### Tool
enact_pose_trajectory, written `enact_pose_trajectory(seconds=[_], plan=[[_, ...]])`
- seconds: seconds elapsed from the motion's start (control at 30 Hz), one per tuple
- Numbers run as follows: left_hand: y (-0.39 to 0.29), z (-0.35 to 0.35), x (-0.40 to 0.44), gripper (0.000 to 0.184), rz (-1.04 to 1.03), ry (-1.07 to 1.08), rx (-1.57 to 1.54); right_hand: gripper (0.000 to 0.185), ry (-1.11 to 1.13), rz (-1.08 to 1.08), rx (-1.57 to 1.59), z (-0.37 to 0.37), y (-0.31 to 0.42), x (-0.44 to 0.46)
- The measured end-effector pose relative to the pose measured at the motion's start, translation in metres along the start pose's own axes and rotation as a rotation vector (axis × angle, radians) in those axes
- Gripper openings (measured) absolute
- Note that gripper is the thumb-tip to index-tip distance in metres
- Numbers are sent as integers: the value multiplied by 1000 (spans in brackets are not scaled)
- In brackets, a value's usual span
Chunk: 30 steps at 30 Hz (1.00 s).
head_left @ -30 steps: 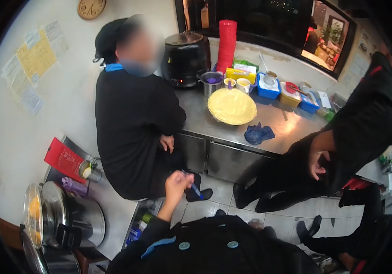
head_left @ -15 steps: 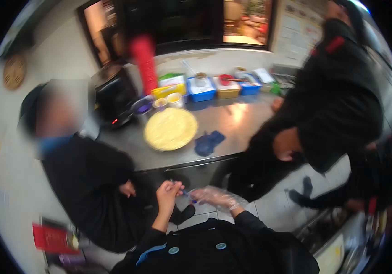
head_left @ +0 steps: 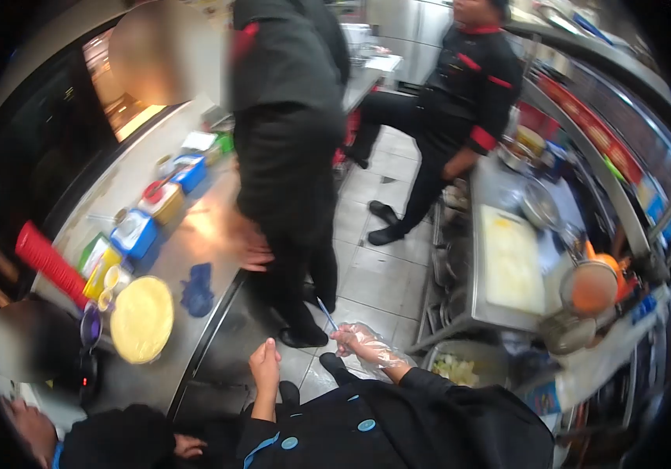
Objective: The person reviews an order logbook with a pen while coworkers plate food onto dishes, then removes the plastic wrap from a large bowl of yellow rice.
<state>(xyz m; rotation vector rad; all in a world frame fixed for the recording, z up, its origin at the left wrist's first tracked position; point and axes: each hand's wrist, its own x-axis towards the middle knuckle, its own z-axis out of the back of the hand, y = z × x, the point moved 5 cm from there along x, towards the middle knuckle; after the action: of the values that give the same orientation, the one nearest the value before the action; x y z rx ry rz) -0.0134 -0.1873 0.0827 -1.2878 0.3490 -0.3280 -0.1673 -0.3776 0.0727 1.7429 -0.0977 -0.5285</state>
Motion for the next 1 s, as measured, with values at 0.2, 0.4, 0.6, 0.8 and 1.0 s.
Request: enact_pose_trajectory(seconds=[0.2, 0.4, 0.6, 0.8, 1.0], plan=[[-27, -88, -30, 61, -129, 406, 9, 49, -384, 175, 16, 64, -41, -77], [-27, -131, -87, 13, -158, 614, -40, 28, -637, 54, -593, 58, -41, -128], [-39, -147, -116, 27, -565, 722, 238, 12, -570, 275, -551, 26, -20, -140], [-52, -166, -104, 17, -633, 665, 266, 20, -455, 306, -540, 43, 17, -126], [-46, -207, -49, 17, -497, 613, 223, 20, -372, 366, -457, 99, 26, -67]])
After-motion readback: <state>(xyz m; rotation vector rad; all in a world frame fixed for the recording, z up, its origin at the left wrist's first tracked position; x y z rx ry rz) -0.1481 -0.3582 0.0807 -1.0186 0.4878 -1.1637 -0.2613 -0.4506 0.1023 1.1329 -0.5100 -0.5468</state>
